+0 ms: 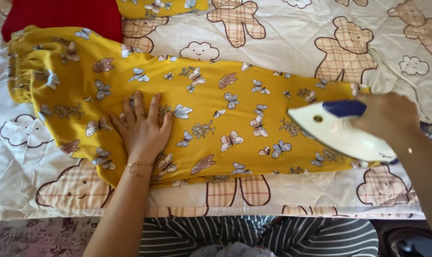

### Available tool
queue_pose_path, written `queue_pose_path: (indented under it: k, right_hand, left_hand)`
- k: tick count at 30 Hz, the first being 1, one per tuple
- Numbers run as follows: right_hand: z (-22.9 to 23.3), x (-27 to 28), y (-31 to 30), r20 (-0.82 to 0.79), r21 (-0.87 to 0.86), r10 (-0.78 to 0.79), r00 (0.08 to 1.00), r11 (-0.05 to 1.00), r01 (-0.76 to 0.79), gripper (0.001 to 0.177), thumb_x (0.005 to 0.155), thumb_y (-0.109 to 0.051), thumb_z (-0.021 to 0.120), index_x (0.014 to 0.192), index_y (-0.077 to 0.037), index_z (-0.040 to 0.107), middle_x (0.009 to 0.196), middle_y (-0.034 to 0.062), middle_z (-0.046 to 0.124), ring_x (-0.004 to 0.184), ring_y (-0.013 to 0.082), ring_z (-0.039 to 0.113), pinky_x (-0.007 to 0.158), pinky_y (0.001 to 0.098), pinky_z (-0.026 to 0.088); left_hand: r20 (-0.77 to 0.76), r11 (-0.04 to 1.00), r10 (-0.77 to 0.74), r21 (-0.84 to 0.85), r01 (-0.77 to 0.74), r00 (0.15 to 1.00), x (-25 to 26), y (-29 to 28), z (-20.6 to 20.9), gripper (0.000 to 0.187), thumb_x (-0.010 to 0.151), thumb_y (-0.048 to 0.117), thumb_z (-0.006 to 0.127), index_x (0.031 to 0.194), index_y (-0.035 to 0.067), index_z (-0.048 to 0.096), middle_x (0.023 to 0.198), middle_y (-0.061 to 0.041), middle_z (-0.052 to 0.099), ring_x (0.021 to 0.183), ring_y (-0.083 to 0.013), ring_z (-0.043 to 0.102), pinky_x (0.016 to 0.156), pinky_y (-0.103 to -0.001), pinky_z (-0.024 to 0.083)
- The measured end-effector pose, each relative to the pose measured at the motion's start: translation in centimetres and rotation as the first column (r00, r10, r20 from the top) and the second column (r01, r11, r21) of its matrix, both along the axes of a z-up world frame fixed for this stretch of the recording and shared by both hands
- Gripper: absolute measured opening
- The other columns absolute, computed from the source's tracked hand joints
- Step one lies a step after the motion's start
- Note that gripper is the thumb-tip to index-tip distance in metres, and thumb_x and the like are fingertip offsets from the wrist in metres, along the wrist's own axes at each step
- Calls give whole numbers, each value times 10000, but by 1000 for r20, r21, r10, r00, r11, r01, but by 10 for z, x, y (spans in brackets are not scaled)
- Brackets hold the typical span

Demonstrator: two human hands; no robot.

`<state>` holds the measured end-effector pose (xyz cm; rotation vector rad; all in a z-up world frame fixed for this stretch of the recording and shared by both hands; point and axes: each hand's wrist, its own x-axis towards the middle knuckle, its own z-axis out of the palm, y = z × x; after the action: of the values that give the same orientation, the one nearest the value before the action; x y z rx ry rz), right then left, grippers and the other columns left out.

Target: Iron a yellow patterned dress on a bed surface.

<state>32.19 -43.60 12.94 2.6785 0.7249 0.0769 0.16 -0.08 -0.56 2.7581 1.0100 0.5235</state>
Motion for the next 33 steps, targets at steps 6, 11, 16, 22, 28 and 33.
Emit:
queue_pose_path:
  k: [6,11,16,22,28,33]
  right_hand:
    - [22,-83,59,-114,-44,68,991,996,-73,593,617,-503,855,1184,-368,748,921,57,780,854,249,755,788,435,617]
    - [9,-111,128,33,178,259,965,949,-261,570,623,-429,832,1170,-286,753,938,69,763,832,294,738,756,455,588]
    - [25,-119,233,-37,268,204,978,945,-187,556,669,-533,894,1085,-207,720,949,119,744,907,353,719,780,495,554]
    - [-1,-85,320,45,319,293,955,902,-292,500,697,-478,885,1039,-141,748,959,130,741,924,333,718,765,467,564]
    - [16,-87,328,-68,261,322,944,919,-295,437,707,-425,887,1018,-140,773,968,137,738,914,331,720,770,457,577]
    - [25,-126,284,-122,294,388,914,893,-340,427,686,-373,864,1053,-176,765,917,155,734,868,356,713,750,491,566]
  left_hand:
    - [-1,1000,7,-7,-7,1000,1,-1,4,630,950,573,457,1530,328,461,1663,-130,278,1513,-402,185,1132,-734,51]
    - [-1,1000,12,-10,-12,1000,1,-3,5,626,950,571,459,1527,328,463,1661,-130,284,1514,-401,188,1138,-731,54]
    - [22,1000,6,20,-7,1000,0,-3,1,625,959,574,472,1530,321,473,1659,-135,304,1514,-408,212,1141,-741,65]
    - [46,1000,15,16,-16,999,2,-2,2,625,953,580,474,1519,316,492,1649,-134,310,1510,-408,212,1138,-741,66]
    - [26,1000,19,18,-20,999,1,-2,0,621,957,585,464,1524,330,478,1658,-121,305,1526,-390,198,1149,-738,65]
    - [9,1000,14,-8,-14,1000,2,0,3,632,950,587,459,1526,328,464,1658,-122,289,1517,-400,185,1137,-741,60]
